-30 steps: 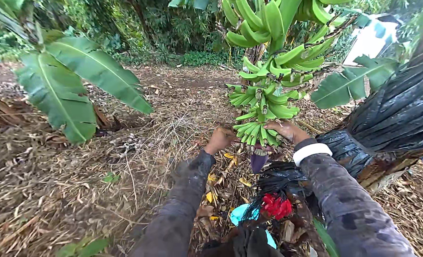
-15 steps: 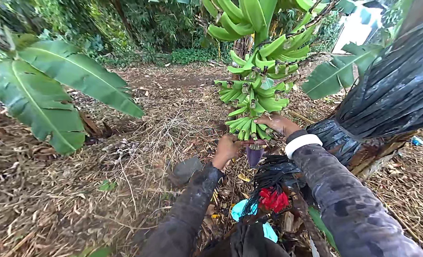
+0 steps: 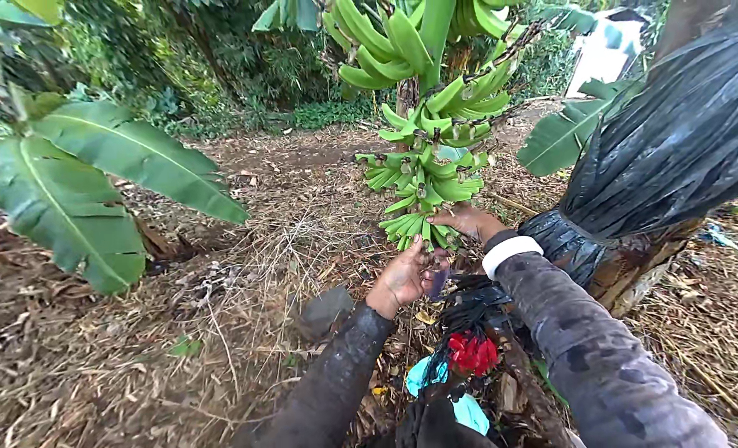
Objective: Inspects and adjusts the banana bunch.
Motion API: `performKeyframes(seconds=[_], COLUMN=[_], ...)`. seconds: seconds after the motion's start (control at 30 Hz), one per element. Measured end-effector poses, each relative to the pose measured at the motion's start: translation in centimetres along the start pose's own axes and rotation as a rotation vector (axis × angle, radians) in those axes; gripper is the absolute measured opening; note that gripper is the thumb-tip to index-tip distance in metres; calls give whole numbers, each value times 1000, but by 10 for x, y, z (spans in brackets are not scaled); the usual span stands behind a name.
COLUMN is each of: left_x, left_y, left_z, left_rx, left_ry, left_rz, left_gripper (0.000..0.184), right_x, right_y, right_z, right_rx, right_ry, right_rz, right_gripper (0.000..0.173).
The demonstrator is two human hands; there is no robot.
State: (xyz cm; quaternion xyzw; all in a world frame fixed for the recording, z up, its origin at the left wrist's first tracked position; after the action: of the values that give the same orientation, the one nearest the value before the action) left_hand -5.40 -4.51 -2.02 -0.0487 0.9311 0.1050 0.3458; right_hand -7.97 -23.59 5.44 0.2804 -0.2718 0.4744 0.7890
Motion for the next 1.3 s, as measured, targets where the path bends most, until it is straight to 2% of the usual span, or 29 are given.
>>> performKeyframes(seconds=[0.07,0.2,0.27,0.33,0.37,0.5,0.57,0.63,0.83,1.07,1.2,1.3], left_x=[2,-1,-3,-1,3,20,20,19,26,38,36,31], left_y=[-5,-9,-7,-4,-4,-8,-10,-13,-29,-25,-25,-34], left_z=[0,-2,0,3,4,-12,-26,-35,-29,-23,-43,-52], left_rx=[-66,0,-37,-155,-186,-174,-209,-272,-312,-294,-147,-177], left_ry=[43,60,-143,-398,-429,-110,-36,-16,-50,-140,-20,78], left_rz=[34,-3,-94,-194,-212,-141,-105,-112,-179,-199,-224,-230], left_gripper=[56,41,33,28,27,35,47,50,32,26,31,28], right_x=[1,4,4,6,5,4,9,7,6,11,8,15], right_y=[3,9,9,10,10,10,10,7,5,9,4,10], right_z=[0,0,1,1,1,0,1,0,0,-1,-3,-3], right_rx=[14,5,2,19,17,-2,-22,-28,-30,16,-7,-11], right_ry=[39,16,25,30,24,34,33,39,76,79,95,67], right_rz=[-2,-36,-36,-58,-75,-68,-9,22,15,-11,21,41], right_gripper=[70,70,70,68,68,67,64,63,67,71,67,67])
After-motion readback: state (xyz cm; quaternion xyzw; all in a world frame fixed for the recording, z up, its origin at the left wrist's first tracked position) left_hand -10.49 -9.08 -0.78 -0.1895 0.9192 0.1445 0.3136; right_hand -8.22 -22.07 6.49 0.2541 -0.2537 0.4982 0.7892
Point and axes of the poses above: each hand's wrist, its own y-axis away from the middle knuckle, its own z-axis out of the back of the hand, x = y × z, the point moved 5 cm from there along -y, towards the middle knuckle, and after that the axes turned 6 degrees about x, right-handed, at the moved point
